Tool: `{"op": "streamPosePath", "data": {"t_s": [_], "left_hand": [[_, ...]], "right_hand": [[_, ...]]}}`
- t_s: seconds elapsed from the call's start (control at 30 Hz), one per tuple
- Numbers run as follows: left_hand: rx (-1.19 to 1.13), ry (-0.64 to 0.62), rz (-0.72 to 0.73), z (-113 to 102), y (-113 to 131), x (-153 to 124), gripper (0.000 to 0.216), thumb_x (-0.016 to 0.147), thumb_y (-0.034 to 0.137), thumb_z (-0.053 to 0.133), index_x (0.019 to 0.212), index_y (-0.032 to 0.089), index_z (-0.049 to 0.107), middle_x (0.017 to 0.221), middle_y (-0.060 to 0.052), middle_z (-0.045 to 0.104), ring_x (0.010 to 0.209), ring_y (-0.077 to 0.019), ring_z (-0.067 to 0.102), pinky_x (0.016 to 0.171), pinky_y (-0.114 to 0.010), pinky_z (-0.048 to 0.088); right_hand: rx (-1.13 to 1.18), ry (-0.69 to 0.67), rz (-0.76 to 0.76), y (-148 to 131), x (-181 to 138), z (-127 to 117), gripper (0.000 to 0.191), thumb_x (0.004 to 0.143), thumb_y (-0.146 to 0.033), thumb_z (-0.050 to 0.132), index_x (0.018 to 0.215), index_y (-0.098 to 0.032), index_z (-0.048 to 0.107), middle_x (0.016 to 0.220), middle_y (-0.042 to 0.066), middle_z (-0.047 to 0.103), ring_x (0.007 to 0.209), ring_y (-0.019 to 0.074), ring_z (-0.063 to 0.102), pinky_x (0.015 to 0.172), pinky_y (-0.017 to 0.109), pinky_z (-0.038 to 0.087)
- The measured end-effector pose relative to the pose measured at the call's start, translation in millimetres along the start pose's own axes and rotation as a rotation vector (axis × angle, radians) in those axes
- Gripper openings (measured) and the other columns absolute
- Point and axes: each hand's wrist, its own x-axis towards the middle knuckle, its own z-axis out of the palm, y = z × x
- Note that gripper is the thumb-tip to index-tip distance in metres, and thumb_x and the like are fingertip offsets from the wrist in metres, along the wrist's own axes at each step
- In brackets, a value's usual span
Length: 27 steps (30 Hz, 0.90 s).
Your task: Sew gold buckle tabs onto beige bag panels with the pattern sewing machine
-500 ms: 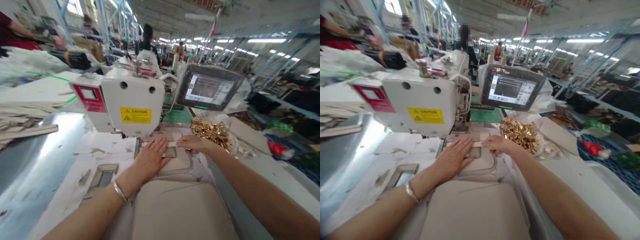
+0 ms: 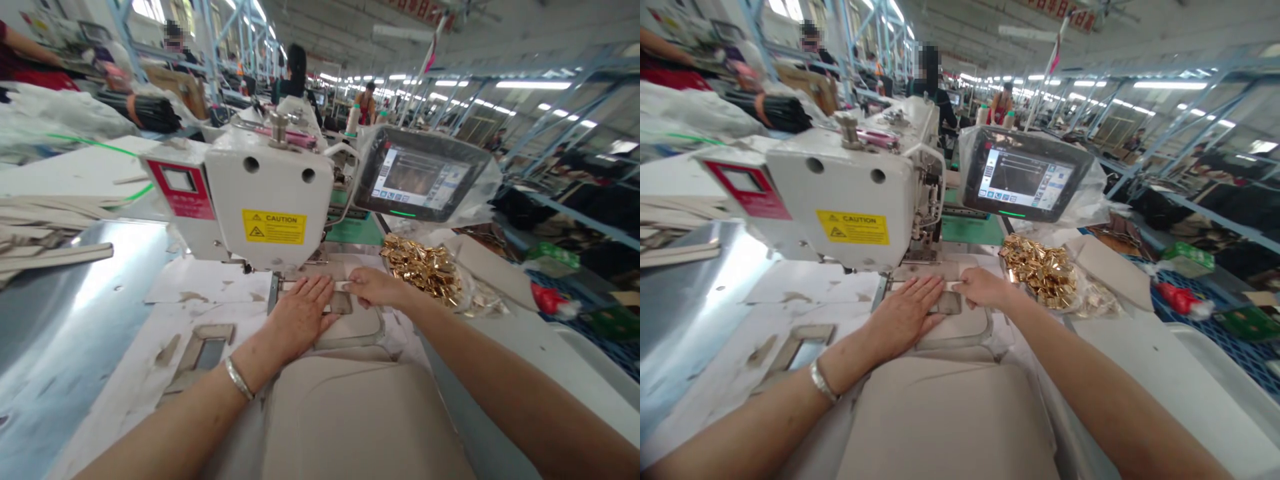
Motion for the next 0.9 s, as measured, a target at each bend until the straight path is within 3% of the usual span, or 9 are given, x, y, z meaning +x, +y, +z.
{"op": "streamPosePath", "data": {"t_s": [0.13,0.37,0.57,0.7,0.83,0.9], "left_hand": [[0.022,0.001,-0.027,-0.5,-0.7,-4.7,0.056,0.096,0.043,0.039,0.142,0.011,0.042,0.149,-0.012,0.043,0.138,-0.0252,0.041,0.114,-0.043,0.035],[0.094,0.011,-0.115,1.3,-0.4,-17.7,0.061,0.091,0.043,0.051,0.138,0.005,0.046,0.145,-0.018,0.046,0.133,-0.0292,0.046,0.111,-0.044,0.04],[0.096,0.003,-0.173,-5.1,2.8,-16.2,0.061,0.088,0.041,0.057,0.135,0.003,0.05,0.142,-0.021,0.049,0.131,-0.0322,0.049,0.108,-0.046,0.043],[0.069,0.009,-0.185,-13.3,0.9,-14.4,0.054,0.088,0.037,0.058,0.131,0.004,0.054,0.137,-0.019,0.056,0.127,-0.0308,0.054,0.106,-0.044,0.045],[0.042,0.011,-0.18,-17.6,-0.8,-12.5,0.046,0.09,0.035,0.055,0.126,0.007,0.058,0.133,-0.017,0.06,0.122,-0.0289,0.058,0.104,-0.042,0.048],[0.05,0.008,-0.187,-17.6,-0.5,-11.7,0.044,0.09,0.034,0.054,0.125,0.007,0.059,0.132,-0.017,0.061,0.121,-0.0296,0.058,0.102,-0.043,0.048]], "right_hand": [[0.05,-0.007,0.018,-10.3,5.0,6.6,0.027,0.093,-0.024,0.05,0.068,-0.015,0.054,0.042,-0.006,0.048,0.035,0.0054,0.037,0.041,0.018,0.027],[0.136,0.071,0.026,-16.1,4.4,13.6,0.019,0.089,-0.021,0.054,0.071,-0.016,0.055,0.041,-0.007,0.048,0.038,0.0069,0.04,0.044,0.019,0.028],[0.006,0.121,-0.012,-18.3,5.3,15.2,0.021,0.088,-0.022,0.055,0.069,-0.015,0.057,0.043,-0.004,0.052,0.042,0.0085,0.045,0.047,0.02,0.031],[-0.065,0.148,-0.037,-15.3,4.9,12.9,0.01,0.084,-0.023,0.061,0.083,-0.014,0.061,0.049,-0.003,0.058,0.045,0.0099,0.051,0.047,0.019,0.035],[-0.041,0.229,-0.006,-14.9,-0.9,9.8,0.029,0.083,-0.024,0.064,0.107,-0.011,0.055,0.051,-0.003,0.063,0.039,0.0102,0.051,0.04,0.018,0.035],[-0.03,0.221,0.032,-16.5,-3.2,7.1,0.026,0.083,-0.023,0.065,0.104,-0.011,0.056,0.049,-0.002,0.062,0.035,0.0094,0.049,0.037,0.018,0.035]]}}
